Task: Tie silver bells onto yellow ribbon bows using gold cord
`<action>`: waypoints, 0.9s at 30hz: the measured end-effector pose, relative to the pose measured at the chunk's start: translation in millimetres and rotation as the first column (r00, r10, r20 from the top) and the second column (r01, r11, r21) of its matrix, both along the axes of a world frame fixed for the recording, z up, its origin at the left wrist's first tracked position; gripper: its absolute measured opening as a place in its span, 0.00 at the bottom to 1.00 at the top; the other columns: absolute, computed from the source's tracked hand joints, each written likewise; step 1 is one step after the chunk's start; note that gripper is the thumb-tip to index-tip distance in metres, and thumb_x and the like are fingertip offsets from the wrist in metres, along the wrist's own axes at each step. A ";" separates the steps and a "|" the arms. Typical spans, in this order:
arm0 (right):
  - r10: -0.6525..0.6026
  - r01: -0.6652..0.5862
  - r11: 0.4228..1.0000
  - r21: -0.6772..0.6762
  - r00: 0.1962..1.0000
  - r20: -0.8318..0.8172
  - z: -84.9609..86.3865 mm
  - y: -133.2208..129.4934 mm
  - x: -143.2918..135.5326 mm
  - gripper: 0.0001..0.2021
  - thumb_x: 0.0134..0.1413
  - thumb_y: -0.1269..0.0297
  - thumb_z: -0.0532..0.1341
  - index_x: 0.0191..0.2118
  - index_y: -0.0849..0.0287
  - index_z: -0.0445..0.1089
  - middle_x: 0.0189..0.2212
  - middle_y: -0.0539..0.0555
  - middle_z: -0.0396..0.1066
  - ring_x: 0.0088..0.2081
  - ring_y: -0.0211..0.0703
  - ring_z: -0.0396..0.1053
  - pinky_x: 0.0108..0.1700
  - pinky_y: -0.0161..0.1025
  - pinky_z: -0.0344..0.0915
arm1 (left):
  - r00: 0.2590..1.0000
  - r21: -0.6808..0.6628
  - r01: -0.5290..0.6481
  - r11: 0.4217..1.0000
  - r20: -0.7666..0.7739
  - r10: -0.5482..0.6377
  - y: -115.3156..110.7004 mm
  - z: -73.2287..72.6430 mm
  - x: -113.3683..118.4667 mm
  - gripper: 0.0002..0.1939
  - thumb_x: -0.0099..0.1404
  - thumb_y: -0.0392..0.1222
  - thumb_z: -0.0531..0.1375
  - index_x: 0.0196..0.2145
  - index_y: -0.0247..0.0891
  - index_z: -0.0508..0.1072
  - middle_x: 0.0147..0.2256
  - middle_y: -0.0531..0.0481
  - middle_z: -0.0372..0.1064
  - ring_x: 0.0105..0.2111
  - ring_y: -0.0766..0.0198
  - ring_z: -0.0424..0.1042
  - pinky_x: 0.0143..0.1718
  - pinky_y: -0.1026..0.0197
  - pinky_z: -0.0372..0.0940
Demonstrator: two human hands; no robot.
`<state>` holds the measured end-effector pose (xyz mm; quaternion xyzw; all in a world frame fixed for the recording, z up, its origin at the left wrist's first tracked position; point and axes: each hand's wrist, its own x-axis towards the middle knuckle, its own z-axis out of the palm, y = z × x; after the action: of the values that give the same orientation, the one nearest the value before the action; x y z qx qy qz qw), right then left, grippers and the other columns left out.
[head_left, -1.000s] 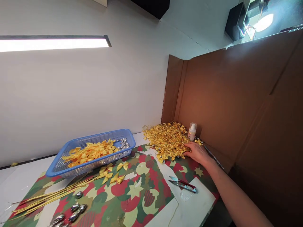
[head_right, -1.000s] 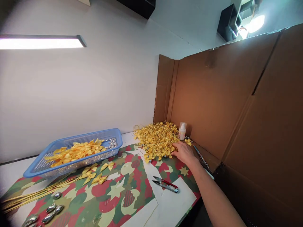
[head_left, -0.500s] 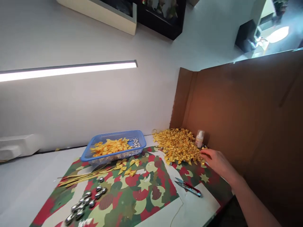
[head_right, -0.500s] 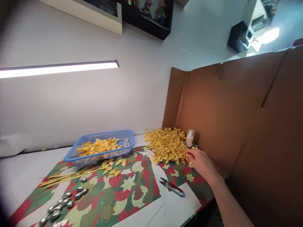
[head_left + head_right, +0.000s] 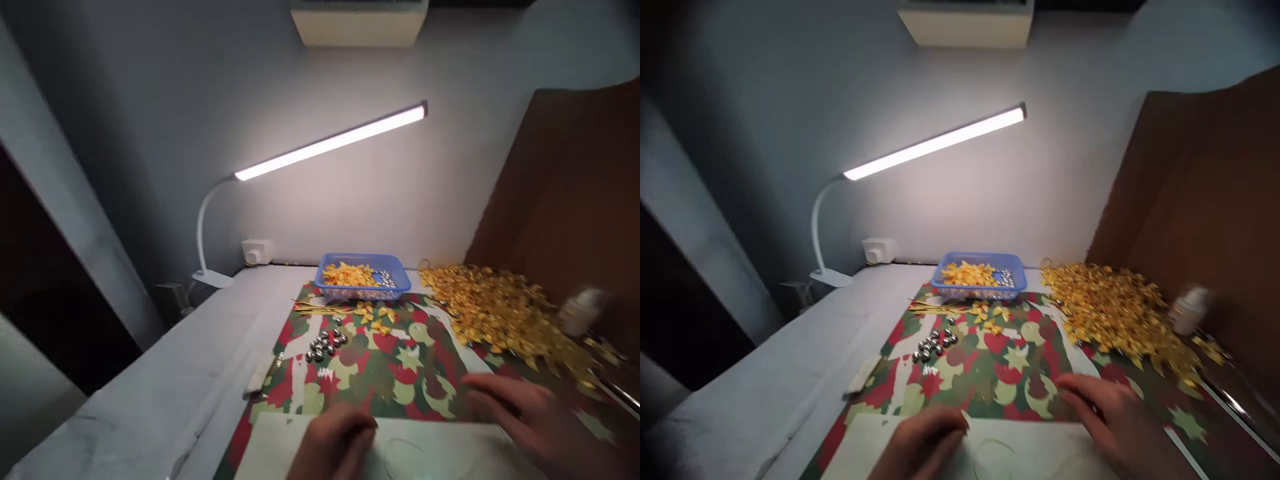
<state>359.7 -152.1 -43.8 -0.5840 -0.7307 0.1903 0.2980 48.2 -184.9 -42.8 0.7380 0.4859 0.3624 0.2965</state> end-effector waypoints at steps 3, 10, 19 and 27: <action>-0.103 0.102 0.995 -0.017 0.994 -0.043 17.2 -10.2 2.7 0.12 0.57 0.51 0.58 0.37 0.47 0.79 0.34 0.50 0.81 0.32 0.48 0.77 0.34 0.37 0.72 | 0.997 -0.082 -0.039 0.996 0.067 0.045 2.8 6.5 -4.5 0.08 0.67 0.41 0.58 0.36 0.41 0.78 0.32 0.50 0.81 0.33 0.59 0.78 0.36 0.66 0.71; -0.283 0.265 0.955 -0.131 0.949 -0.139 -7.5 -36.8 23.3 0.16 0.57 0.49 0.56 0.35 0.50 0.78 0.32 0.50 0.80 0.29 0.44 0.77 0.33 0.35 0.72 | 0.993 -0.180 -0.056 0.982 0.090 0.073 10.8 9.9 1.4 0.08 0.65 0.46 0.61 0.35 0.43 0.79 0.32 0.54 0.81 0.33 0.59 0.78 0.35 0.68 0.69; -0.341 0.341 0.940 -0.024 0.931 -0.128 -36.1 -24.1 26.6 0.17 0.58 0.49 0.54 0.33 0.54 0.75 0.33 0.54 0.78 0.35 0.46 0.76 0.35 0.34 0.72 | 0.991 -0.183 -0.087 0.979 0.087 0.104 11.0 13.5 10.9 0.08 0.65 0.45 0.60 0.34 0.42 0.79 0.32 0.52 0.80 0.33 0.59 0.77 0.34 0.66 0.69; -0.416 0.411 0.908 0.084 0.907 0.066 -38.8 -31.6 -7.4 0.14 0.59 0.52 0.56 0.26 0.53 0.66 0.27 0.50 0.69 0.25 0.43 0.68 0.29 0.38 0.64 | 0.997 0.008 0.039 0.999 -0.067 -0.039 16.9 -0.3 28.7 0.06 0.65 0.39 0.60 0.36 0.42 0.77 0.38 0.49 0.76 0.33 0.60 0.77 0.36 0.64 0.70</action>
<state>352.4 -183.7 -82.6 -0.7224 -0.6080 0.0738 0.3209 76.9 -168.0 -43.2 0.7605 0.4793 0.3339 0.2836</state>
